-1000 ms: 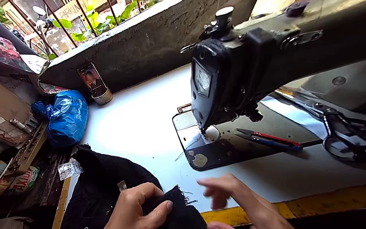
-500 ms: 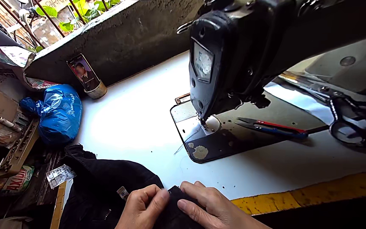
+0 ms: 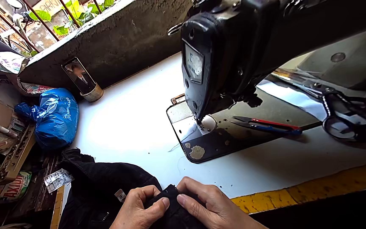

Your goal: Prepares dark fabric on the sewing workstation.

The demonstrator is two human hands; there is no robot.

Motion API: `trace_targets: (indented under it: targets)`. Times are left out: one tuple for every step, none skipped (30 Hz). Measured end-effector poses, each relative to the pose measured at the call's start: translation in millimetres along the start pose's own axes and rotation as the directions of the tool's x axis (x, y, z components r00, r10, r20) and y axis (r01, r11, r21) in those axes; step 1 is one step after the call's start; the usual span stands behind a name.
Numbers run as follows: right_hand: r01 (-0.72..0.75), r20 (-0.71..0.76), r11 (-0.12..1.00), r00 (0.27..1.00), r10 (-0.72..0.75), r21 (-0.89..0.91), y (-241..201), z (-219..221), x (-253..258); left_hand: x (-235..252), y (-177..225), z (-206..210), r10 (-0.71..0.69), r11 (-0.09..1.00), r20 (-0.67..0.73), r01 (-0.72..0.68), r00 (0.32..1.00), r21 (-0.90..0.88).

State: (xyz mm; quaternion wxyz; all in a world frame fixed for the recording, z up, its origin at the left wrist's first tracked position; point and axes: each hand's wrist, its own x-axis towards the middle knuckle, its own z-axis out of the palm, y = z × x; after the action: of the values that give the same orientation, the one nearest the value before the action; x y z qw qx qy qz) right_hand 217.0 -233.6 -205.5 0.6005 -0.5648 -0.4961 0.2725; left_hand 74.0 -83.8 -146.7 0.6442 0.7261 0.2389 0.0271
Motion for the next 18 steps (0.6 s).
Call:
trace_targets:
  targets:
    - [-0.006,-0.023,0.999,1.0,0.007,0.035,0.6,-0.9,-0.3,0.5,0.5,0.4,-0.003,1.0,-0.015,0.003,1.0,0.002]
    - [-0.009,-0.035,0.997,0.999,0.012,0.076,1.2,-2.0,-0.8,0.9,1.1,0.6,-0.008,1.0,-0.031,0.008,0.999,0.003]
    - [-0.009,-0.037,0.994,0.999,0.013,0.106,1.6,-3.5,-1.9,1.4,1.3,0.7,-0.015,1.0,-0.046,0.015,0.999,0.006]
    - [-0.007,-0.031,0.993,0.999,0.011,0.118,1.7,-5.0,-3.5,2.1,1.5,0.3,-0.023,1.0,-0.055,0.023,0.998,0.002]
    - [-0.004,-0.018,0.994,1.0,0.006,0.11,1.2,-6.2,-5.7,3.0,1.5,-0.6,-0.03,1.0,-0.055,0.03,0.998,-0.004]
    - [0.001,-0.003,0.996,1.0,0.0,0.088,0.0,-7.0,-7.9,4.0,1.8,-1.5,-0.039,0.999,-0.054,0.038,0.998,-0.005]
    - [0.001,0.015,0.998,1.0,-0.002,0.061,-2.0,-7.5,-9.8,4.8,2.3,-2.4,-0.048,0.999,-0.051,0.048,0.998,-0.002]
    - [-0.004,0.033,0.999,0.999,0.003,0.037,-4.3,-7.6,-10.9,5.7,2.6,-3.1,-0.056,0.998,-0.049,0.056,0.997,0.002]
    - [-0.017,0.048,1.0,0.999,0.015,0.026,-6.6,-7.8,-11.2,6.7,2.9,-3.8,-0.06,0.998,-0.045,0.06,0.997,0.01]
    - [-0.031,0.055,0.999,0.998,0.029,0.035,-7.8,-7.9,-10.9,7.7,3.2,-4.1,-0.062,0.998,-0.044,0.063,0.997,0.022]
    - [-0.045,0.052,0.997,0.998,0.042,0.058,-7.9,-8.0,-10.5,8.6,3.3,-4.2,-0.063,0.997,-0.042,0.065,0.997,0.034]
    - [-0.058,0.046,0.994,0.997,0.054,0.091,-7.5,-8.1,-10.1,9.5,3.7,-4.4,-0.067,0.997,-0.037,0.069,0.997,0.047]
    - [-0.071,0.039,0.99,0.997,0.067,0.121,-7.5,-8.4,-10.0,10.6,4.3,-4.7,-0.074,0.995,-0.033,0.076,0.997,0.057]
    - [-0.086,0.032,0.985,0.996,0.082,0.148,-8.5,-8.7,-10.0,11.7,4.8,-5.0,-0.082,0.994,-0.03,0.084,0.996,0.067]
    - [-0.097,0.028,0.982,0.995,0.094,0.163,-9.8,-8.8,-10.2,12.6,5.3,-5.5,-0.09,0.993,-0.026,0.092,0.996,0.073]
    - [-0.106,0.021,0.979,0.994,0.104,0.173,-11.2,-8.7,-10.5,13.5,6.0,-5.7,-0.101,0.992,-0.024,0.102,0.995,0.076]
    - [-0.113,0.013,0.977,0.994,0.112,0.182,-12.4,-8.4,-10.9,14.1,6.8,-5.8,-0.112,0.991,-0.023,0.113,0.993,0.076]
    - [-0.117,0.007,0.974,0.993,0.117,0.192,-13.1,-8.2,-11.2,14.6,7.7,-5.9,-0.123,0.99,-0.02,0.124,0.992,0.074]
